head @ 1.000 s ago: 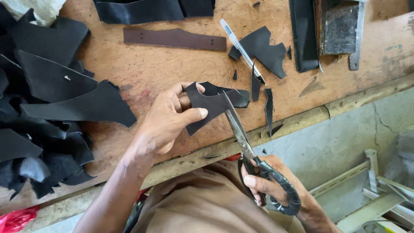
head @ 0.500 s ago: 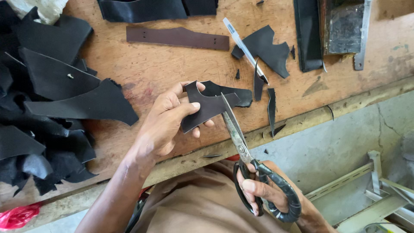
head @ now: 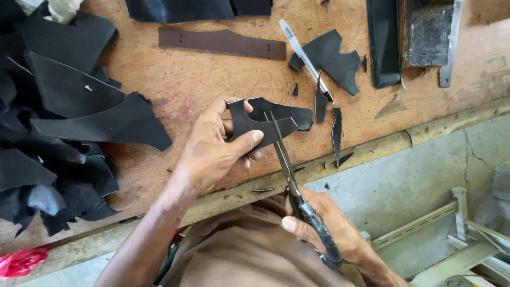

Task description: The person uses a white marker to trace a pattern onto a piece of black leather, then uses shears to cut along the marked lines. They trim the edges, compare the cut piece to a template, and stack the finished pieces on the table.

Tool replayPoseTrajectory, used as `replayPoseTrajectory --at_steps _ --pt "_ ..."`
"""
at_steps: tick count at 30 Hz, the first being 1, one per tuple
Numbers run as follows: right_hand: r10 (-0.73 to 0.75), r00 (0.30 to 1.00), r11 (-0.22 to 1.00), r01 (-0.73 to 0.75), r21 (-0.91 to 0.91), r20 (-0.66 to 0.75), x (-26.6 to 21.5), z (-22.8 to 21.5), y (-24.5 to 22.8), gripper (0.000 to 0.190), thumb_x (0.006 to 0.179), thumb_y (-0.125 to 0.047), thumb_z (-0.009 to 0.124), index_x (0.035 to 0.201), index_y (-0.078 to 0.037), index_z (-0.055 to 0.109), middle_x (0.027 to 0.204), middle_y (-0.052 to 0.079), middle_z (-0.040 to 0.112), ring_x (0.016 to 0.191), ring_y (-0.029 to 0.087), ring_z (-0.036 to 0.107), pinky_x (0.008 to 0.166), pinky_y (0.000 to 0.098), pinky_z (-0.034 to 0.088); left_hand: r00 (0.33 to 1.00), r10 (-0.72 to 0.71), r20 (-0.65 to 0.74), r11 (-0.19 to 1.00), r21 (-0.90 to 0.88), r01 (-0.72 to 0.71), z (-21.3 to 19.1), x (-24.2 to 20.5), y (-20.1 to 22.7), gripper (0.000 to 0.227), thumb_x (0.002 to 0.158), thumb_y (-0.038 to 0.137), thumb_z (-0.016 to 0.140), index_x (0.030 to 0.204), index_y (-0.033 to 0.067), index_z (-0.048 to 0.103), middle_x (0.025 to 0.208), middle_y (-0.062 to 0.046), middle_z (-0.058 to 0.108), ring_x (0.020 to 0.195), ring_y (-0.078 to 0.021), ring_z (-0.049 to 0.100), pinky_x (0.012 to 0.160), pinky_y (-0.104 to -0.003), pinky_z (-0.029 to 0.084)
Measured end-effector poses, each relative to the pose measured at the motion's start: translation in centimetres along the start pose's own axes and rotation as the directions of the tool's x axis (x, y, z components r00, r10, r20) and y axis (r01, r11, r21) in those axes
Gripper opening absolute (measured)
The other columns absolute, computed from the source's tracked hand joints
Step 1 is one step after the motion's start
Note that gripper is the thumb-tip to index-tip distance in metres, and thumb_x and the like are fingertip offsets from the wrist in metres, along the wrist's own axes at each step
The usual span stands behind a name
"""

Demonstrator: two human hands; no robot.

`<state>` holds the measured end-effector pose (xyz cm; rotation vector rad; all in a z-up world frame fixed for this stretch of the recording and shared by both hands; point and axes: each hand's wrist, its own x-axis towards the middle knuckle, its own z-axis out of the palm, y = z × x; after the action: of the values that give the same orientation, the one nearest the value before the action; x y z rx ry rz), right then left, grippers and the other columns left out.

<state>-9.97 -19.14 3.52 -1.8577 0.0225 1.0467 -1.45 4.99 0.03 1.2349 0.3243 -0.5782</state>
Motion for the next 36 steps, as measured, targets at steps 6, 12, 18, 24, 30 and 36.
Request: replayPoseTrajectory --at_steps 6,12,18,24,30,36 --pt "-0.103 0.995 0.995 0.103 -0.01 -0.013 0.1 0.0 -0.8 0.05 0.088 -0.057 0.067 0.09 -0.007 0.06 0.062 -0.001 0.048 0.057 0.012 0.047 0.051 0.0297 0.039 0.999 0.039 0.01 0.998 -0.044 -0.038 0.3 -0.1 -0.5 0.043 0.089 0.001 0.072 0.125 -0.0002 0.048 0.085 -0.013 0.074 0.066 -0.0121 0.07 0.048 -0.024 0.054" --pt "-0.182 0.982 0.978 0.176 -0.115 -0.045 0.3 0.1 -1.0 0.051 0.092 -0.053 0.068 0.089 -0.004 0.057 0.065 0.002 0.047 0.062 0.015 0.044 0.055 0.0331 0.041 0.999 0.051 0.013 0.999 -0.001 -0.051 0.4 -0.3 -0.7 0.043 0.089 0.001 0.073 0.126 -0.0004 0.05 0.087 -0.012 0.074 0.067 -0.0114 0.069 0.048 -0.024 0.054" --pt "0.003 0.999 1.0 -0.002 0.026 -0.04 0.3 1.0 0.6 0.04 0.09 -0.042 0.067 0.083 -0.005 0.057 0.055 0.002 0.054 0.051 0.014 0.056 0.05 0.0316 0.049 0.999 0.035 0.019 0.999 -0.01 -0.035 0.6 -0.7 -0.4 0.044 0.088 0.003 0.072 0.126 0.0004 0.049 0.089 -0.012 0.076 0.067 -0.0099 0.07 0.049 -0.022 0.055" --pt "0.034 0.993 0.995 -0.023 0.098 -0.117 -0.4 2.9 3.5 0.032 0.089 -0.029 0.07 0.075 -0.003 0.057 0.052 0.002 0.055 0.043 0.012 0.056 0.043 0.0301 0.049 0.999 -0.021 0.03 0.999 -0.035 0.022 1.0 -1.0 -1.5 0.042 0.088 0.003 0.072 0.122 0.0005 0.048 0.091 -0.012 0.076 0.065 -0.0105 0.068 0.049 -0.022 0.053" --pt "0.059 0.981 0.982 -0.023 0.189 -0.186 -1.8 4.4 5.5 0.028 0.09 -0.021 0.068 0.072 -0.004 0.055 0.051 0.0 0.056 0.04 0.01 0.057 0.039 0.0277 0.05 0.996 -0.044 0.083 0.995 -0.087 0.052 2.4 -1.1 -2.6 0.041 0.089 0.004 0.072 0.122 -0.0006 0.048 0.09 -0.013 0.076 0.068 -0.0115 0.07 0.055 -0.025 0.056" --pt "-0.002 0.96 0.987 0.046 0.151 -0.28 -2.8 3.8 5.2 0.028 0.088 -0.019 0.077 0.075 -0.004 0.058 0.053 -0.001 0.056 0.043 0.009 0.056 0.039 0.0258 0.046 0.995 0.038 0.093 0.998 -0.053 -0.033 3.0 -1.4 -2.2 0.036 0.085 0.004 0.078 0.114 -0.0003 0.058 0.09 -0.009 0.074 0.072 -0.0097 0.07 0.059 -0.024 0.059"
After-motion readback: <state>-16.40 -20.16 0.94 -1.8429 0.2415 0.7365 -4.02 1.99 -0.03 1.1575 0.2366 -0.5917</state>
